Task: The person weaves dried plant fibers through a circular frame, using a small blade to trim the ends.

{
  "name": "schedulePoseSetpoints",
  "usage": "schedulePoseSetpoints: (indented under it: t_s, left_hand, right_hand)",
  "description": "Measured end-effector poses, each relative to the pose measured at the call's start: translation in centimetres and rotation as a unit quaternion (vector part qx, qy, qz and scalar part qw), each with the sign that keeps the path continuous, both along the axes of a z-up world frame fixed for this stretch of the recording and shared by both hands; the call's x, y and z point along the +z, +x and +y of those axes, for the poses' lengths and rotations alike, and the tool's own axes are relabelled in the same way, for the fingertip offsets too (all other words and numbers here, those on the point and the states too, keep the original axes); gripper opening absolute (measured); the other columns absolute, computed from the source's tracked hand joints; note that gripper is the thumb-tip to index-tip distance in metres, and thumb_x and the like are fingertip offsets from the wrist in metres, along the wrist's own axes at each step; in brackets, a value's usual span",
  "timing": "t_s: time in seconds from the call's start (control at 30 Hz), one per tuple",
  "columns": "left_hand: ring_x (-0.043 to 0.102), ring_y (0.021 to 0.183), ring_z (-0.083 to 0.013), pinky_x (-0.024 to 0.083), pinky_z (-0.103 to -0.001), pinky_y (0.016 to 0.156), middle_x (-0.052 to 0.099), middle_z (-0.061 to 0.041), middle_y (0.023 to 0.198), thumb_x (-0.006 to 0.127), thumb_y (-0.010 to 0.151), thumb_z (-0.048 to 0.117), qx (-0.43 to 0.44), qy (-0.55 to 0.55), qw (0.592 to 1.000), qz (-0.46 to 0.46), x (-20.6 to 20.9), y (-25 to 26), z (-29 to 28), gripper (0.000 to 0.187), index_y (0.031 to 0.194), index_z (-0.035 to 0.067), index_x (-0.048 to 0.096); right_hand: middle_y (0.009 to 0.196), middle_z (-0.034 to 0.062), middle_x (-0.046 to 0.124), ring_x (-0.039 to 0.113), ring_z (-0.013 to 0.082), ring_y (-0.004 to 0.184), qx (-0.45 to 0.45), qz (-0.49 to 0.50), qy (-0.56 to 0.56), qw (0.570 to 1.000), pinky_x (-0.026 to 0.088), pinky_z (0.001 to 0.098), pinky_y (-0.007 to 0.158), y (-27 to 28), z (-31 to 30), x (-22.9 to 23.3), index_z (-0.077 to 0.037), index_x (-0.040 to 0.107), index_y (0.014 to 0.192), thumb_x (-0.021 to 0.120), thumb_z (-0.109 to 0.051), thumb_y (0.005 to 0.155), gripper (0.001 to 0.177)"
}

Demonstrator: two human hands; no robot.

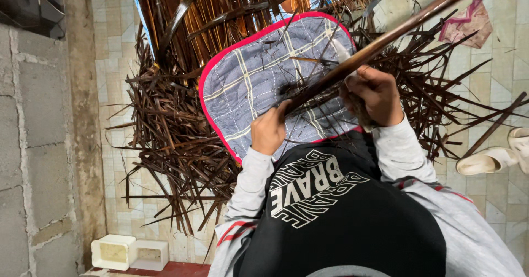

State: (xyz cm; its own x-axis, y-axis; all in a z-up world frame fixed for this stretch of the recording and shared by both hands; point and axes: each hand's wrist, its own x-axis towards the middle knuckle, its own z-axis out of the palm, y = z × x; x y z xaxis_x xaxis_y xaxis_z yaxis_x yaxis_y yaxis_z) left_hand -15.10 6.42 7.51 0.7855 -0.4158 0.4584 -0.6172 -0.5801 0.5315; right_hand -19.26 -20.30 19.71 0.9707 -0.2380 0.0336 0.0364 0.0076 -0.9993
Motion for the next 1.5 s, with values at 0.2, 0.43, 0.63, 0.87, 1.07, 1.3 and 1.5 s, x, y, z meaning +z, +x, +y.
schedulePoseSetpoints:
  t_s: [0.2, 0.43, 0.63, 0.87, 1.07, 1.3, 1.5]
  left_hand:
    - [0.07, 0.069, -0.0315, 0.058, -0.041, 0.063, 0.064, -0.005, 0.077, 0.048, 0.103, 0.013, -0.023, -0.03, 0.999, -0.004, -3.5, -0.4, 3.8, 0.038, 0.13, 0.017, 0.074]
    - [0.076, 0.093, -0.037, 0.061, -0.045, 0.08, 0.078, -0.013, 0.102, 0.055, 0.103, 0.011, 0.01, -0.038, 0.998, 0.05, -2.3, 0.5, 11.9, 0.031, 0.124, 0.013, 0.077]
    - [0.076, 0.103, -0.0314, 0.061, -0.042, 0.093, 0.079, -0.013, 0.114, 0.056, 0.106, 0.006, 0.112, -0.04, 0.992, 0.042, -0.7, 1.0, 18.6, 0.027, 0.124, 0.011, 0.076]
    - [0.073, 0.096, -0.0369, 0.056, -0.044, 0.085, 0.076, -0.02, 0.113, 0.051, 0.117, 0.023, 0.292, -0.03, 0.956, -0.013, 0.1, 0.5, 24.5, 0.032, 0.127, -0.001, 0.07]
    - [0.073, 0.096, -0.0441, 0.055, -0.049, 0.082, 0.076, -0.025, 0.111, 0.05, 0.117, 0.03, 0.359, -0.032, 0.932, -0.025, -0.7, 1.3, 24.4, 0.039, 0.127, -0.003, 0.07]
    - [0.074, 0.096, -0.0354, 0.055, -0.043, 0.081, 0.078, -0.019, 0.107, 0.046, 0.118, 0.035, 0.409, -0.093, 0.907, -0.029, 0.0, 2.0, 24.0, 0.044, 0.117, -0.002, 0.072]
    - [0.074, 0.095, -0.0391, 0.055, -0.046, 0.084, 0.078, -0.019, 0.105, 0.047, 0.115, 0.031, 0.452, -0.113, 0.884, -0.048, -0.1, 3.2, 23.1, 0.04, 0.113, 0.0, 0.073]
  right_hand:
    - [0.066, 0.0073, 0.065, 0.059, 0.0105, 0.061, -0.003, 0.027, -0.057, 0.998, 0.05, 0.0241, 0.057, 0.6, -0.4, 1.6, -0.005, 0.072, 0.091, 0.075, -0.006, 0.103, 0.012]
    - [0.07, 0.0103, 0.062, 0.058, 0.0149, 0.053, -0.089, 0.021, 0.113, 0.989, 0.052, 0.0285, 0.052, 0.3, -4.5, -0.8, -0.004, 0.065, 0.099, 0.073, -0.01, 0.1, 0.01]
    - [0.085, 0.0166, 0.068, 0.064, 0.0179, 0.056, -0.076, 0.01, 0.114, 0.991, 0.056, 0.0325, 0.048, -0.1, -9.3, -1.9, -0.004, 0.062, 0.101, 0.065, -0.009, 0.108, 0.01]
    - [0.088, 0.0171, 0.064, 0.057, 0.0181, 0.058, -0.126, -0.04, 0.193, 0.972, 0.054, 0.0308, 0.044, -1.4, -12.8, -0.9, -0.006, 0.05, 0.09, 0.067, -0.01, 0.11, 0.027]
    - [0.091, 0.0144, 0.064, 0.055, 0.0172, 0.061, -0.163, -0.013, 0.197, 0.967, 0.051, 0.0309, 0.044, -1.5, -13.7, -1.6, -0.006, 0.051, 0.096, 0.068, -0.016, 0.11, 0.024]
    - [0.095, 0.0064, 0.072, 0.07, 0.0122, 0.069, -0.164, -0.055, 0.248, 0.953, 0.066, 0.0264, 0.058, -2.4, -17.0, -3.2, -0.008, 0.067, 0.113, 0.062, -0.013, 0.117, 0.008]
    - [0.09, -0.0002, 0.057, 0.061, 0.0111, 0.074, -0.27, -0.045, 0.263, 0.925, 0.05, 0.0298, 0.052, -3.4, -22.8, -9.1, -0.021, 0.06, 0.098, 0.076, -0.017, 0.11, 0.02]
